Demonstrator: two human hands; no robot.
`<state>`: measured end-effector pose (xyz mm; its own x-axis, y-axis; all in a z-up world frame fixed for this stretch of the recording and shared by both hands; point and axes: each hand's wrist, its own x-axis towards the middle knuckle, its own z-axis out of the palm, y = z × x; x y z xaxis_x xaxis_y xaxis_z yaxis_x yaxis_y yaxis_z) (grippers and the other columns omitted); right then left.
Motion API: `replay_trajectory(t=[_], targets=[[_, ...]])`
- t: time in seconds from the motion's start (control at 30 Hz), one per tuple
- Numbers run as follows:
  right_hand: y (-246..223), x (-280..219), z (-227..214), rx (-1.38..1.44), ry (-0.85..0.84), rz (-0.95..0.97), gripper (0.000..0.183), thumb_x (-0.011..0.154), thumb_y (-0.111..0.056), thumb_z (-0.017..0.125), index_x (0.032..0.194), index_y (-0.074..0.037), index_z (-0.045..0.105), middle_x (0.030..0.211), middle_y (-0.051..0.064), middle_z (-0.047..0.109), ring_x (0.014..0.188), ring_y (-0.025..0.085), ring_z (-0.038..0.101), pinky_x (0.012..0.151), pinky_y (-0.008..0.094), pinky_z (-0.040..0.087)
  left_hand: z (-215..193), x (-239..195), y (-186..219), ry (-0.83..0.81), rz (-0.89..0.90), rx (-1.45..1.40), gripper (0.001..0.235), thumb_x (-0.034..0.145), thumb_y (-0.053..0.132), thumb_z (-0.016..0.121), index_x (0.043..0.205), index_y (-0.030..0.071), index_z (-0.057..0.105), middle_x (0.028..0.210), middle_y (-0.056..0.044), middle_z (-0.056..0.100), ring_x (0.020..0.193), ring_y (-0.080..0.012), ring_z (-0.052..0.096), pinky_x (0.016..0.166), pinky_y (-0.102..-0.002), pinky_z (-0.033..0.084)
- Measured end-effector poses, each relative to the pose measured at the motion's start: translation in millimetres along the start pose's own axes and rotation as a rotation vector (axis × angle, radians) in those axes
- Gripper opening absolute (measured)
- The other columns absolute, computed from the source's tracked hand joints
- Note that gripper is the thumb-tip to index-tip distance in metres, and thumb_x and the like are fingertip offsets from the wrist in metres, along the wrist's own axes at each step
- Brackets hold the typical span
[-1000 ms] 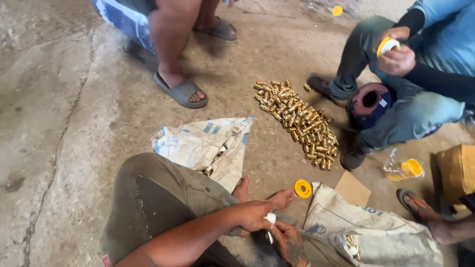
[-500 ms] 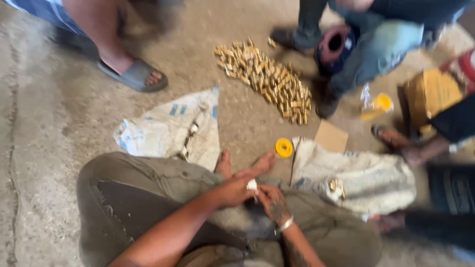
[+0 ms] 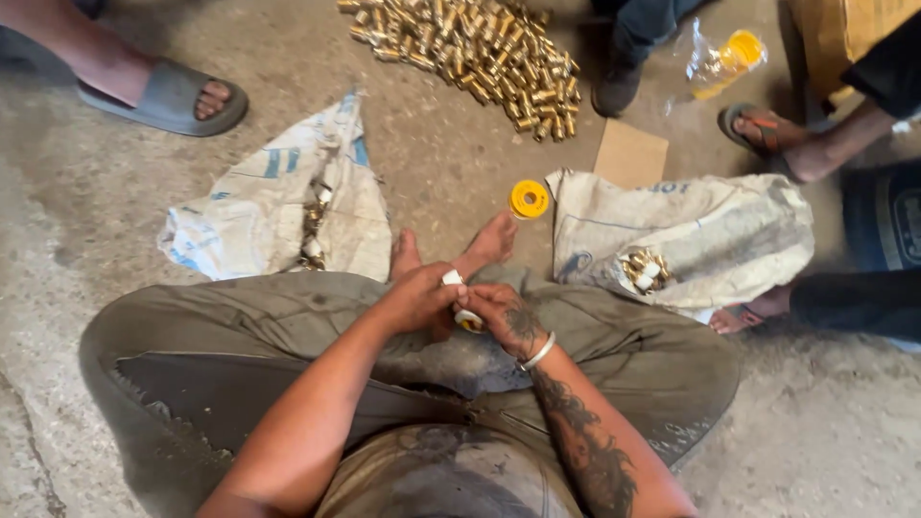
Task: Wrapping white thread seal tape around the threads of brass fittings.
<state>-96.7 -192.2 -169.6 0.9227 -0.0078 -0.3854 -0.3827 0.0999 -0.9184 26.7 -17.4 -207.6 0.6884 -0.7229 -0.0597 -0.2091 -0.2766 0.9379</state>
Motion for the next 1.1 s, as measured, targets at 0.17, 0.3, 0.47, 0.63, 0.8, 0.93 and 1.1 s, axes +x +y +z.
replay_trajectory(t=[0.17,0.3,0.47,0.63,0.8,0.93,1.1], targets=[[-41,-46,6,-0.175,-0.239,-0.050,0.027,0.099,-0.027,0.057,0.101,-0.006,0.074,0.092,0.000,0.075,0.086,0.011,0.066,0.078,0.029,0.053,-79,36,-78,0.412,-0.209,-0.198,0.037,0.106,0.033,0.055,0.114,-0.001,0.067,0.103,-0.016,0.074,0.096,-0.0322,0.071,0.079,-0.044,0.056],[-59,-86,22,-0.684,-0.182,-0.262,0.028,0.101,-0.025,0.066,0.084,-0.003,0.071,0.078,0.009,0.068,0.083,0.026,0.064,0.081,0.040,0.048,-99,5,87,0.342,0.022,0.277,0.047,0.090,0.026,0.071,0.125,-0.002,0.057,0.109,-0.028,0.069,0.099,-0.0443,0.067,0.081,-0.049,0.053],[-63,-67,42,-0.606,0.011,-0.533,0.019,0.095,-0.030,0.069,0.091,-0.012,0.076,0.089,0.003,0.074,0.081,0.024,0.067,0.079,0.041,0.049,-43,64,155,0.002,0.011,0.240,0.046,0.073,0.024,0.078,0.113,0.006,0.063,0.100,-0.022,0.070,0.096,-0.0393,0.070,0.081,-0.045,0.055],[-73,-80,56,-1.024,-0.019,-0.544,0.010,0.084,-0.030,0.073,0.086,-0.022,0.079,0.073,-0.004,0.071,0.076,0.023,0.062,0.069,0.046,0.042,87,102,187,-0.402,0.400,0.011,0.057,0.076,0.036,0.083,0.120,0.003,0.067,0.114,-0.022,0.071,0.109,-0.0391,0.068,0.091,-0.045,0.052],[-77,-80,35,-0.776,-0.060,-0.425,0.014,0.088,-0.025,0.071,0.093,-0.015,0.079,0.081,-0.001,0.074,0.082,0.021,0.066,0.076,0.042,0.046,231,161,227,-0.345,0.302,-0.079,0.067,0.079,0.032,0.079,0.132,-0.002,0.058,0.123,-0.029,0.064,0.114,-0.0395,0.065,0.095,-0.043,0.052],[-69,-86,21,-0.524,-0.090,-0.257,0.019,0.092,-0.021,0.068,0.101,-0.008,0.079,0.089,0.003,0.077,0.089,0.020,0.069,0.082,0.037,0.050,269,190,215,-0.346,0.025,0.245,0.069,0.079,0.030,0.081,0.131,-0.006,0.053,0.136,-0.040,0.044,0.129,-0.0530,0.048,0.099,-0.050,0.043],[-54,-80,18,-0.272,-0.141,-0.091,0.023,0.096,-0.017,0.066,0.107,-0.002,0.079,0.097,0.005,0.080,0.095,0.018,0.072,0.088,0.033,0.054,197,198,153,-0.653,0.202,-0.210,0.044,0.091,0.026,0.069,0.125,-0.003,0.064,0.115,-0.024,0.073,0.103,-0.0320,0.072,0.083,-0.043,0.058]])
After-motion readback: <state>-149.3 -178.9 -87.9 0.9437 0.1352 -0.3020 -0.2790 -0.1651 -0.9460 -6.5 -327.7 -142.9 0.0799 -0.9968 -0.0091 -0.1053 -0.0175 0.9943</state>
